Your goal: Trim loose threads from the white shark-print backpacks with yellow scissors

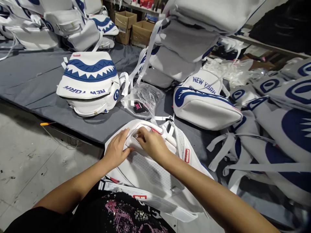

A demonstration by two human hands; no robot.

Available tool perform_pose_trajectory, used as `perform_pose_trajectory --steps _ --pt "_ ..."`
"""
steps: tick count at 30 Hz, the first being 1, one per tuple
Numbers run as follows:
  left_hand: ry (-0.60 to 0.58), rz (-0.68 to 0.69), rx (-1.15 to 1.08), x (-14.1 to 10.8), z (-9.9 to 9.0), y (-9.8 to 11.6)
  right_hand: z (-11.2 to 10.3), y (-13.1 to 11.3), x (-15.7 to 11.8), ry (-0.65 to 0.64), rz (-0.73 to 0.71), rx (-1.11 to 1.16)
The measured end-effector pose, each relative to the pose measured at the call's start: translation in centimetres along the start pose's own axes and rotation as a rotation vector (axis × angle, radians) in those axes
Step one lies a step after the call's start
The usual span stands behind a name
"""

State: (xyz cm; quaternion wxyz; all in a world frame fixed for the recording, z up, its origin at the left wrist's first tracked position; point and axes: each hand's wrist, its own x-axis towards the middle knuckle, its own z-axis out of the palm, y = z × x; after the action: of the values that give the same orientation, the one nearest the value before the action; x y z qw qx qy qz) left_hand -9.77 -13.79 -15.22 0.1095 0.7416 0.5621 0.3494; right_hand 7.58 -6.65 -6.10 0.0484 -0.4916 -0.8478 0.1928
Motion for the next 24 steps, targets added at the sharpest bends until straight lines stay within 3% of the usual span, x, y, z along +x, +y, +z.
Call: perform_pose_trajectory --steps 5,11,16,18,21,24 --pt "-0.012 -0.045 -0.018 -0.3 -0.2 -0.6 -0.4 0.9 0.6 -0.137 -0.344 -0.058" --pt "-0.047 -0.083 -0.056 -0.1 -0.2 -1.6 -1.2 -0.6 1.2 -0.208 -0.363 -0.386" --pt "-0.153 -0.341 -0.063 0.7 -0.9 -0.9 -1.8 0.0 0.0 -0.239 -0.437 -0.477" --pt "-0.221 -0.435 -0.042 1.1 -1.2 -0.9 -2.3 1.4 -1.2 -0.304 -0.349 -0.505" --pt "-0.383 -0.506 -0.025 1.7 -1.4 -1.6 -3.2 3.4 -3.7 -0.377 -0.076 -0.563" --pt "-0.458 -0.453 -0.056 2.0 -1.5 -2.4 -3.8 4.2 -6.7 -0.317 0.114 -0.551"
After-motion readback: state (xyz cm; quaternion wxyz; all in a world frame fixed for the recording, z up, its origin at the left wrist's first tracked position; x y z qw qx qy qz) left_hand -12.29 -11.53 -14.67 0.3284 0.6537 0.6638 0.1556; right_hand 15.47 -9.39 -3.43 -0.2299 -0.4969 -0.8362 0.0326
